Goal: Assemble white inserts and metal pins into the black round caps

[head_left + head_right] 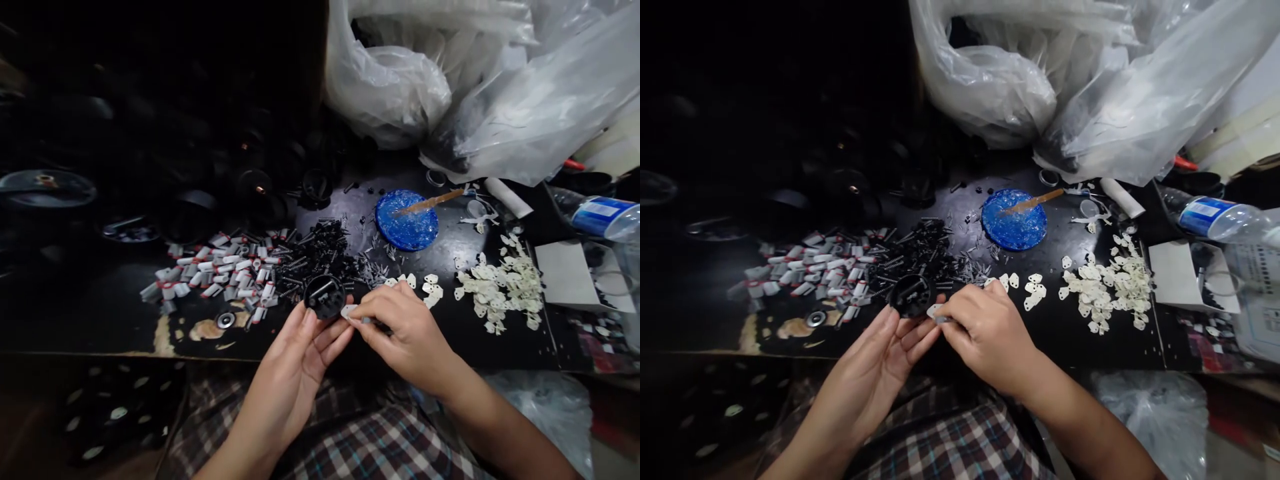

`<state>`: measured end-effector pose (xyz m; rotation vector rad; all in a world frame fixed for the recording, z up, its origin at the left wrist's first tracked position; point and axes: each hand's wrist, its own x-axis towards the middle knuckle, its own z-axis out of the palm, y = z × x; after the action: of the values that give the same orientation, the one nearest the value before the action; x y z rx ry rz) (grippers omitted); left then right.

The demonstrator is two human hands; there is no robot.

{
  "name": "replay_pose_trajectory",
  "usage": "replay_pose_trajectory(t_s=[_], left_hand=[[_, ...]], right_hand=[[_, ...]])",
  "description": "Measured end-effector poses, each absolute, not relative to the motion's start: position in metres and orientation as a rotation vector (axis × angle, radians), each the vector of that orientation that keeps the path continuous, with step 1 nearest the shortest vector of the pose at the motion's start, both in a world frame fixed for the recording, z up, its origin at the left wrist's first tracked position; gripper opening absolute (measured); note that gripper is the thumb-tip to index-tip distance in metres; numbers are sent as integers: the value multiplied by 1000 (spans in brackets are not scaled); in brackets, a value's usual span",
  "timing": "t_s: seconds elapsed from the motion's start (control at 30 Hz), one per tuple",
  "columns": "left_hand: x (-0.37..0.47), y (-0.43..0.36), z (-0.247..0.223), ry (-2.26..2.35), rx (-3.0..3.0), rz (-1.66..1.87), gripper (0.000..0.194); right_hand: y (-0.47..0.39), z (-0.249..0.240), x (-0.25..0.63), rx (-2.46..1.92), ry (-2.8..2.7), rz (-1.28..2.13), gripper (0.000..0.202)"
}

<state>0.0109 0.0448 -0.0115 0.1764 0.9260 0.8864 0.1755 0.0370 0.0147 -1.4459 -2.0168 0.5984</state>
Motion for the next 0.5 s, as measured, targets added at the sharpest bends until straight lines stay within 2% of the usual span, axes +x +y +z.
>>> replay_pose_trajectory(t_s=[0.3, 0.5], left_hand=[[9, 39, -19, 1021, 359, 821, 39], [5, 39, -17, 926, 481, 802, 27]], right_hand=[[39, 18, 172, -1413, -2139, 449, 17], [38, 22, 173, -1448, -2172, 463, 18]])
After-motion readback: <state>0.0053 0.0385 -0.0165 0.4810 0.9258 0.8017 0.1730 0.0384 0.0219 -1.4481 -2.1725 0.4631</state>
